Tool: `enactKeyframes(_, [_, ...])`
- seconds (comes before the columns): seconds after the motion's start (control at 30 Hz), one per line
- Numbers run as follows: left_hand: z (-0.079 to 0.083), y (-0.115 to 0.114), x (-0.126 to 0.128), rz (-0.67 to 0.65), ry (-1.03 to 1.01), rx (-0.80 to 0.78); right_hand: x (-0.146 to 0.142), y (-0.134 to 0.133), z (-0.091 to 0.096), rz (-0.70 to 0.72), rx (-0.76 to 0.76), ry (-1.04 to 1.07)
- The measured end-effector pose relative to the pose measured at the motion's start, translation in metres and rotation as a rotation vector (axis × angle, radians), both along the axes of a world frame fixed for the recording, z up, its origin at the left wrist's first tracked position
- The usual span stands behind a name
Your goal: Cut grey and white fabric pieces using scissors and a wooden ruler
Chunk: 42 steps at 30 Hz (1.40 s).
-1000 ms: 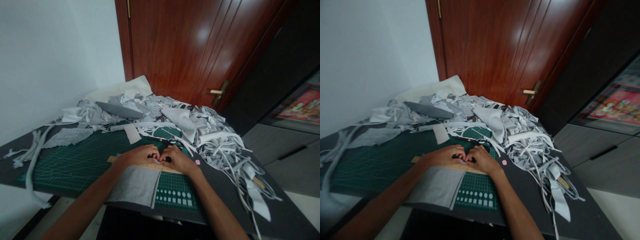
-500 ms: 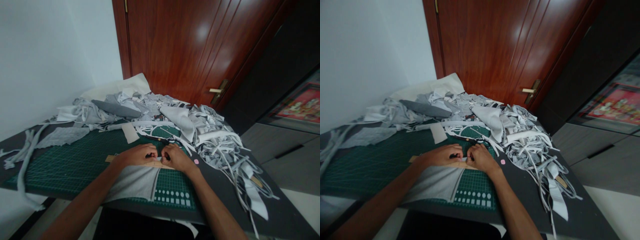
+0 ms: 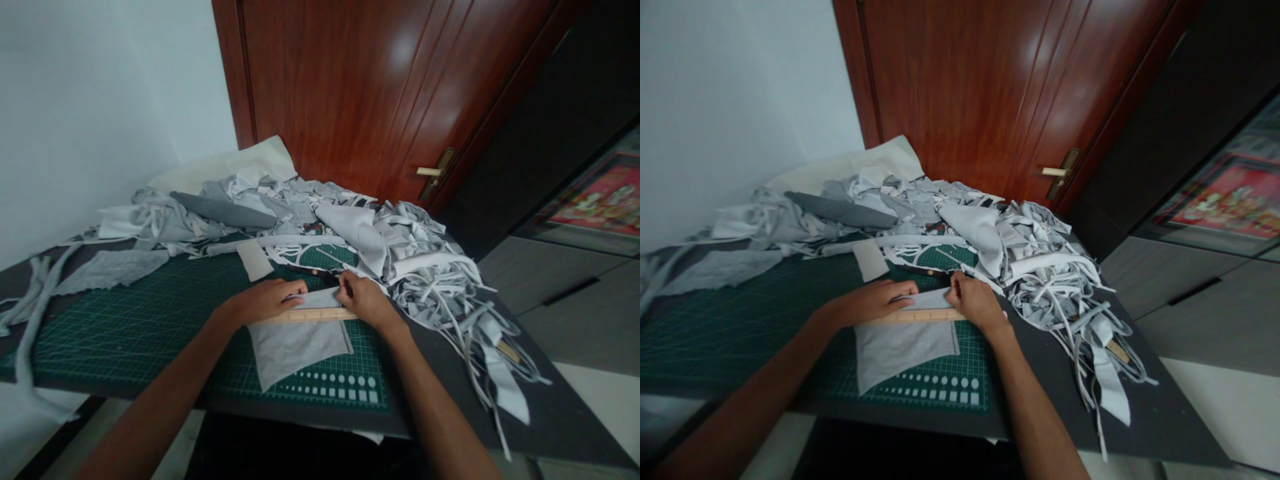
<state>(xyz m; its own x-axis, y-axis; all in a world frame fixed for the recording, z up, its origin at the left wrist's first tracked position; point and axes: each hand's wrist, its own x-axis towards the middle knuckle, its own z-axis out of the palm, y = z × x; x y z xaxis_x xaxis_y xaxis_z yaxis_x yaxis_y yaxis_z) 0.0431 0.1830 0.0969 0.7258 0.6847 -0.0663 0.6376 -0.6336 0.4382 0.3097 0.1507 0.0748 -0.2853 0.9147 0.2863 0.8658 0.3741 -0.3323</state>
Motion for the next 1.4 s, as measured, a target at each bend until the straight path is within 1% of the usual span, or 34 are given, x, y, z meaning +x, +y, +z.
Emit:
enactKeyframes(0.13, [-0.006, 0.003, 0.001, 0.018, 0.004, 0.052, 0.011, 0.005, -0.003, 0.046, 0.007, 0.035])
enactKeyframes(0.2, [-0.01, 0.007, 0.0, 0.032, -0.002, 0.064, 0.014, 0.007, -0.005, 0.042, 0.024, 0.05])
enactKeyframes(0.4, [-0.014, 0.011, -0.003, 0.019, -0.043, 0.086, 0.022, 0.012, -0.009, -0.074, 0.111, 0.097])
enactKeyframes(0.47, [-0.014, 0.009, -0.001, 0.018, -0.046, 0.104, 0.023, 0.014, -0.01, -0.084, 0.142, 0.104])
enactKeyframes(0.7, [-0.022, 0.009, 0.002, 0.032, -0.026, 0.146, 0.026, 0.02, -0.018, 0.003, 0.194, 0.1])
enactKeyframes(0.87, [-0.025, 0.016, 0.002, 0.023, -0.067, 0.171, 0.03, 0.022, -0.024, 0.064, 0.168, 0.102])
enactKeyframes(1.07, [-0.031, 0.025, 0.0, 0.047, -0.069, 0.28, 0.027, 0.017, -0.025, 0.124, 0.116, 0.086])
enactKeyframes(1.27, [-0.033, 0.023, 0.0, 0.023, -0.067, 0.296, 0.024, 0.014, -0.024, 0.131, 0.061, 0.008])
enactKeyframes(1.4, [-0.033, 0.021, 0.005, 0.037, -0.058, 0.301, 0.022, 0.013, -0.022, 0.153, 0.026, 0.013])
